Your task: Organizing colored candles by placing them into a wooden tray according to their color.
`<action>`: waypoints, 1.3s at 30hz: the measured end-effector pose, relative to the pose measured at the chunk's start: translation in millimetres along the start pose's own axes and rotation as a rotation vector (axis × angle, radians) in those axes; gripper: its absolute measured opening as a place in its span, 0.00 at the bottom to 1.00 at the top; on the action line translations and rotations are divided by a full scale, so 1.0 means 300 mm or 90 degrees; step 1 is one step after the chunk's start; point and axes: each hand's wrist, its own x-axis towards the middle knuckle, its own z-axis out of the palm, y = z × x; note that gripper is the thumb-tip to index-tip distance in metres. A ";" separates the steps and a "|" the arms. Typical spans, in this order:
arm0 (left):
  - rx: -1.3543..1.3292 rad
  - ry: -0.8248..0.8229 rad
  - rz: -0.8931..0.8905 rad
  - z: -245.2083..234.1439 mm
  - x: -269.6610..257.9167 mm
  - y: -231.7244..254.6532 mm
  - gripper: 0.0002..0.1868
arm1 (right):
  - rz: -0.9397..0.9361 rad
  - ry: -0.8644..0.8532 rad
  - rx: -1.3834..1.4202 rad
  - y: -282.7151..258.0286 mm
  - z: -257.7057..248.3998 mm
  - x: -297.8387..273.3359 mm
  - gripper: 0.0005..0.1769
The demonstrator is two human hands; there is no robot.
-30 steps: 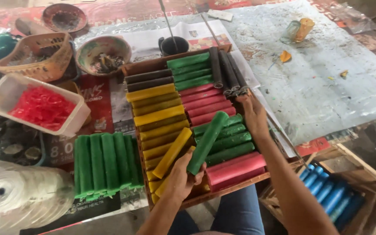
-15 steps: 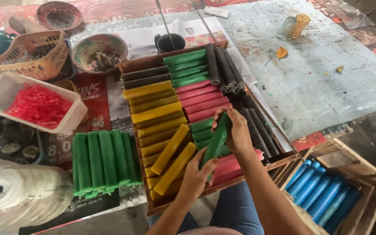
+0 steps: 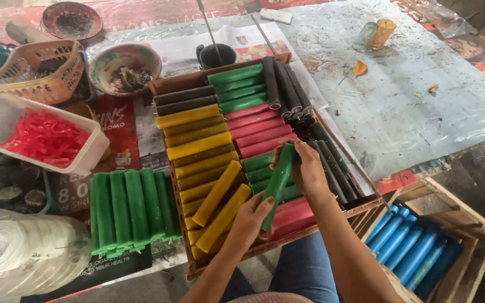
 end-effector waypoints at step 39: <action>-0.141 -0.049 0.175 0.001 0.106 -0.136 0.38 | -0.118 0.185 -0.091 0.064 0.131 -0.069 0.17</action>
